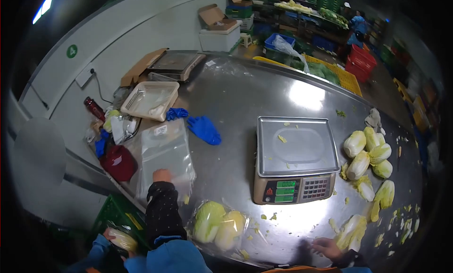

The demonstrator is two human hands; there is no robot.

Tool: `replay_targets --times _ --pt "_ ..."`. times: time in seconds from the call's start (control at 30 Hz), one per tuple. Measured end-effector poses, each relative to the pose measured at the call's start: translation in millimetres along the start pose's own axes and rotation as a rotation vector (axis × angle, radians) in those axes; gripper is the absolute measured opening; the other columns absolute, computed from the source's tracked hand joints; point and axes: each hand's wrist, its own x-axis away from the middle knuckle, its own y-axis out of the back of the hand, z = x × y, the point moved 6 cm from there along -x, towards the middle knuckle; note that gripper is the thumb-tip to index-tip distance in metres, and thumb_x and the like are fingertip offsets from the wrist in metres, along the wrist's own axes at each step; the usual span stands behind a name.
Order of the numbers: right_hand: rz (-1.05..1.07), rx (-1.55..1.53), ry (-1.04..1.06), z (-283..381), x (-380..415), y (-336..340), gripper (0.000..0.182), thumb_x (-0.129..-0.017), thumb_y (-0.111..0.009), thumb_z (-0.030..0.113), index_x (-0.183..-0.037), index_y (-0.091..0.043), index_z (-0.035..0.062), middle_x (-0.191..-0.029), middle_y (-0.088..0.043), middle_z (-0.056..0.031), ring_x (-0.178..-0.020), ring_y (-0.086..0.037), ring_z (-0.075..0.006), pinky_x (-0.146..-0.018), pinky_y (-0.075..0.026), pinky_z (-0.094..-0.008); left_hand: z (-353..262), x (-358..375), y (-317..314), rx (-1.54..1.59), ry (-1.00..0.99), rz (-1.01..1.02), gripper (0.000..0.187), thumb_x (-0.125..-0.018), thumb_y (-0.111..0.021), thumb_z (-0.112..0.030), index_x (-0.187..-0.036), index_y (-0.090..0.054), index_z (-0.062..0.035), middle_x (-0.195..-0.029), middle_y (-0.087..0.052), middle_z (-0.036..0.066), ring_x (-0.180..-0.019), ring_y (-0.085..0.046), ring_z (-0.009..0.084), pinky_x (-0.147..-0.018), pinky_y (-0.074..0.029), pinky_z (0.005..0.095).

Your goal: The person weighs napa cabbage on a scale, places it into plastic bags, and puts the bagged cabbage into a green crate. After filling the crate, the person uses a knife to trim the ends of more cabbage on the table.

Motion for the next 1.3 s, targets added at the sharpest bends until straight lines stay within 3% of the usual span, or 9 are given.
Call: replay_targets --times 0.17,0.33,0.43,0.57,0.63,0.83,0.93,1.17,1.3 --pt "-0.048 -0.055 0.053 -31 -20 16 0.024 -0.088 -0.060 0.021 -0.097 -0.062 -0.0009 -0.081 -0.064 -0.0075 -0.072 -0.061 -0.0128 -0.064 -0.050 -0.0276 56 -24 -60 -0.009 -0.090 -0.143 0.031 -0.069 -0.066 -0.036 -0.068 -0.067 -0.0049 -0.069 -0.063 0.016 -0.069 -0.063 0.0347 -0.065 -0.049 0.0441" --pt "-0.201 0.163 0.291 -2 -30 55 0.027 -0.089 -0.058 0.024 -0.108 -0.061 0.0049 -0.090 -0.066 -0.0039 -0.075 -0.062 -0.0099 -0.070 -0.050 -0.0268 74 -68 -21 0.828 -0.093 -0.342 0.018 -0.074 -0.041 0.004 -0.088 -0.052 0.0013 -0.080 -0.051 0.018 -0.075 -0.052 0.0326 -0.070 -0.041 0.0397" --pt "-0.406 -0.037 0.150 -33 -21 131 0.028 -0.088 -0.057 0.015 -0.114 -0.055 0.0048 -0.089 -0.066 -0.0047 -0.074 -0.064 -0.0114 -0.061 -0.051 -0.0259 -39 -7 146 -0.343 -0.242 -0.172 0.041 -0.083 -0.050 -0.019 -0.121 -0.050 -0.0023 -0.081 -0.062 0.009 -0.071 -0.059 0.0239 -0.064 -0.047 0.0307" --pt "-1.008 0.055 0.123 -104 13 285 0.047 -0.071 -0.071 0.025 -0.112 -0.056 0.0062 -0.087 -0.066 -0.0127 -0.077 -0.065 -0.0236 -0.069 -0.051 -0.0354 -122 86 258 0.214 -0.150 -0.439 0.034 -0.080 -0.052 -0.010 -0.113 -0.055 -0.0041 -0.090 -0.058 0.015 -0.078 -0.058 0.0279 -0.068 -0.046 0.0336" --pt "-1.200 0.301 0.035 -114 27 350 0.065 -0.064 -0.076 0.034 -0.117 -0.051 0.0060 -0.101 -0.061 -0.0195 -0.095 -0.058 -0.0341 -0.082 -0.046 -0.0403 -152 100 237 0.237 -0.979 -0.160 0.038 -0.077 -0.054 -0.001 -0.115 -0.055 -0.0034 -0.091 -0.057 0.016 -0.082 -0.057 0.0291 -0.069 -0.046 0.0359" --pt "-1.211 0.195 -0.170 -105 -8 481 0.100 -0.062 -0.072 0.059 -0.133 -0.033 0.0007 -0.127 -0.046 -0.0267 -0.116 -0.048 -0.0379 -0.099 -0.038 -0.0407 -317 265 228 0.519 -0.502 -0.025 0.012 -0.074 -0.056 0.001 -0.086 -0.058 -0.0007 -0.087 -0.056 0.021 -0.081 -0.052 0.0378 -0.076 -0.042 0.0408" --pt "-1.120 0.191 -0.200 -82 -45 502 0.101 -0.064 -0.071 0.058 -0.134 -0.031 -0.0012 -0.130 -0.044 -0.0274 -0.119 -0.045 -0.0385 -0.101 -0.036 -0.0393 -357 335 189 0.470 -0.744 -0.092 0.024 -0.071 -0.055 0.001 -0.093 -0.062 -0.0030 -0.093 -0.056 0.022 -0.087 -0.053 0.0388 -0.079 -0.042 0.0435" --pt "-1.021 0.369 0.432 58 -100 521 0.095 -0.059 -0.078 0.034 -0.136 -0.031 0.0018 -0.133 -0.040 -0.0239 -0.124 -0.039 -0.0372 -0.104 -0.032 -0.0390 -408 440 117 0.417 -0.521 0.191 0.042 -0.071 -0.051 -0.002 -0.112 -0.061 -0.0100 -0.105 -0.057 0.024 -0.098 -0.052 0.0398 -0.085 -0.042 0.0476" --pt "-0.980 1.389 0.946 132 -139 439 0.061 -0.067 -0.067 0.024 -0.124 -0.048 0.0155 -0.116 -0.054 -0.0142 -0.115 -0.048 -0.0321 -0.101 -0.031 -0.0491 -418 460 82 0.284 -0.449 0.218 0.040 -0.072 -0.053 -0.005 -0.111 -0.061 -0.0128 -0.092 -0.061 0.021 -0.081 -0.058 0.0406 -0.070 -0.046 0.0479"
